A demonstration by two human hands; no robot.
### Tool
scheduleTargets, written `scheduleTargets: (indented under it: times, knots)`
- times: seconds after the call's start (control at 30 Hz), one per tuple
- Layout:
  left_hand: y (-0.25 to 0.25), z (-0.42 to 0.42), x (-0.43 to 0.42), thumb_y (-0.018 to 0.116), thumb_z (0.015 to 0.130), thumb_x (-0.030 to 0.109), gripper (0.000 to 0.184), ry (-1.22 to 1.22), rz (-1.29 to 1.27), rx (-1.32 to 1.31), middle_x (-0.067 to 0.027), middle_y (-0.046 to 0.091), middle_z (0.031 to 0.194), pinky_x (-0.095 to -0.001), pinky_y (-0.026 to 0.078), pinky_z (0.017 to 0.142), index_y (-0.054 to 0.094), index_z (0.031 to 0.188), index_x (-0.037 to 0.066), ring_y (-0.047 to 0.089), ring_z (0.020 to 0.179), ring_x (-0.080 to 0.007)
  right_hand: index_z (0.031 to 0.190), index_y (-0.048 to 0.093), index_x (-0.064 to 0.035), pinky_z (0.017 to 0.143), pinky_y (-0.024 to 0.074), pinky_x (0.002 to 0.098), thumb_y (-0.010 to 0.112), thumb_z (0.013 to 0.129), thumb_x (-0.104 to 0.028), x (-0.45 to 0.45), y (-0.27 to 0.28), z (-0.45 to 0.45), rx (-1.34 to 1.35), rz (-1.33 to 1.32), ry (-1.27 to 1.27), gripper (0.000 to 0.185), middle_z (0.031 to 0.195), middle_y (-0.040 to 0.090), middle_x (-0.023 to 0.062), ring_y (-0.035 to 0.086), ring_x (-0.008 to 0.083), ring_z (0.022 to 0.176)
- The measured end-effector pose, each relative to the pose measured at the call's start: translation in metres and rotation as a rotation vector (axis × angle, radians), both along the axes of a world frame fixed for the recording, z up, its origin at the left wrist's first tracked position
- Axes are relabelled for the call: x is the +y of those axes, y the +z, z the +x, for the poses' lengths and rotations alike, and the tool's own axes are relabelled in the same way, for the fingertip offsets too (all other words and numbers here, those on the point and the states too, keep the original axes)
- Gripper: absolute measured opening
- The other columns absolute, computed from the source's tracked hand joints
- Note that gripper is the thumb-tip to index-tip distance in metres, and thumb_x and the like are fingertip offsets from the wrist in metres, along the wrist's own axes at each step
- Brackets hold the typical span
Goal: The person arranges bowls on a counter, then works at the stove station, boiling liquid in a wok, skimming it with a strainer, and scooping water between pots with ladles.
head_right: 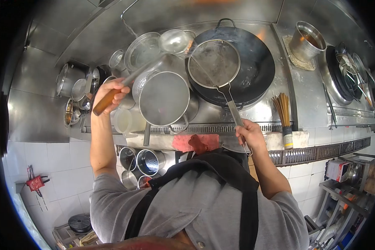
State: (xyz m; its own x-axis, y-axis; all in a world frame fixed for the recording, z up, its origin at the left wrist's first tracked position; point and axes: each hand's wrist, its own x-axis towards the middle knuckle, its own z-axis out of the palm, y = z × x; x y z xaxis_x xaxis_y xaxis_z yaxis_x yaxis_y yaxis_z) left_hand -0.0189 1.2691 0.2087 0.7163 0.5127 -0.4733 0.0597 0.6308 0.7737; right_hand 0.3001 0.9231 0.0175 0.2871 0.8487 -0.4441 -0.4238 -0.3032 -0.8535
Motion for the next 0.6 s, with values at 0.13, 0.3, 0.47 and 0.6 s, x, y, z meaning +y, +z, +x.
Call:
scheduleTargets:
  times: [0.13,0.3,0.47,0.6]
  knots:
    - [-0.007,0.012,-0.018,0.06,0.074,0.004,0.065,0.0,0.246,0.258,-0.0114,0.057,0.07,-0.0252,0.037,0.04,0.035,0.13,-0.016,0.05,0.047,-0.0148,0.096,0.06,0.0016,0.037,0.0352,0.0226,0.06,0.086,-0.008,-0.004,0.009,-0.004,-0.014,-0.035,0.004,0.014,0.063,0.057,0.0016,0.049,0.0096,0.04]
    - [0.0,0.026,-0.038,0.06,0.071,0.002,0.057,-0.113,0.521,0.419,-0.0058,0.056,0.068,-0.0237,0.035,0.04,0.046,0.124,-0.013,0.049,0.046,-0.0112,0.095,0.061,0.0022,0.037,0.0351,0.0218,0.06,0.086,-0.008,-0.016,0.015,-0.004,0.009,-0.059,-0.039,0.014,0.063,0.057,0.0017,0.049,0.009,0.041]
    - [-0.02,0.007,-0.001,0.061,0.069,0.005,0.062,-0.061,1.117,0.681,-0.0138,0.065,0.083,-0.0303,0.047,0.057,0.049,0.129,-0.005,0.061,0.064,-0.0211,0.092,0.06,0.0021,0.037,0.0344,0.0212,0.06,0.086,-0.009,-0.029,0.011,-0.005,0.032,-0.013,-0.07,0.012,0.063,0.058,0.0021,0.048,0.0091,0.04]
    - [-0.036,0.005,0.049,0.061,0.067,0.01,0.058,-0.06,1.386,1.063,-0.0241,0.066,0.107,-0.0377,0.05,0.087,0.055,0.122,-0.005,0.064,0.101,-0.0338,0.102,0.06,0.0021,0.037,0.0346,0.0204,0.06,0.087,-0.009,-0.03,0.017,-0.009,-0.003,-0.039,-0.047,0.019,0.063,0.057,0.0021,0.046,0.0082,0.039]
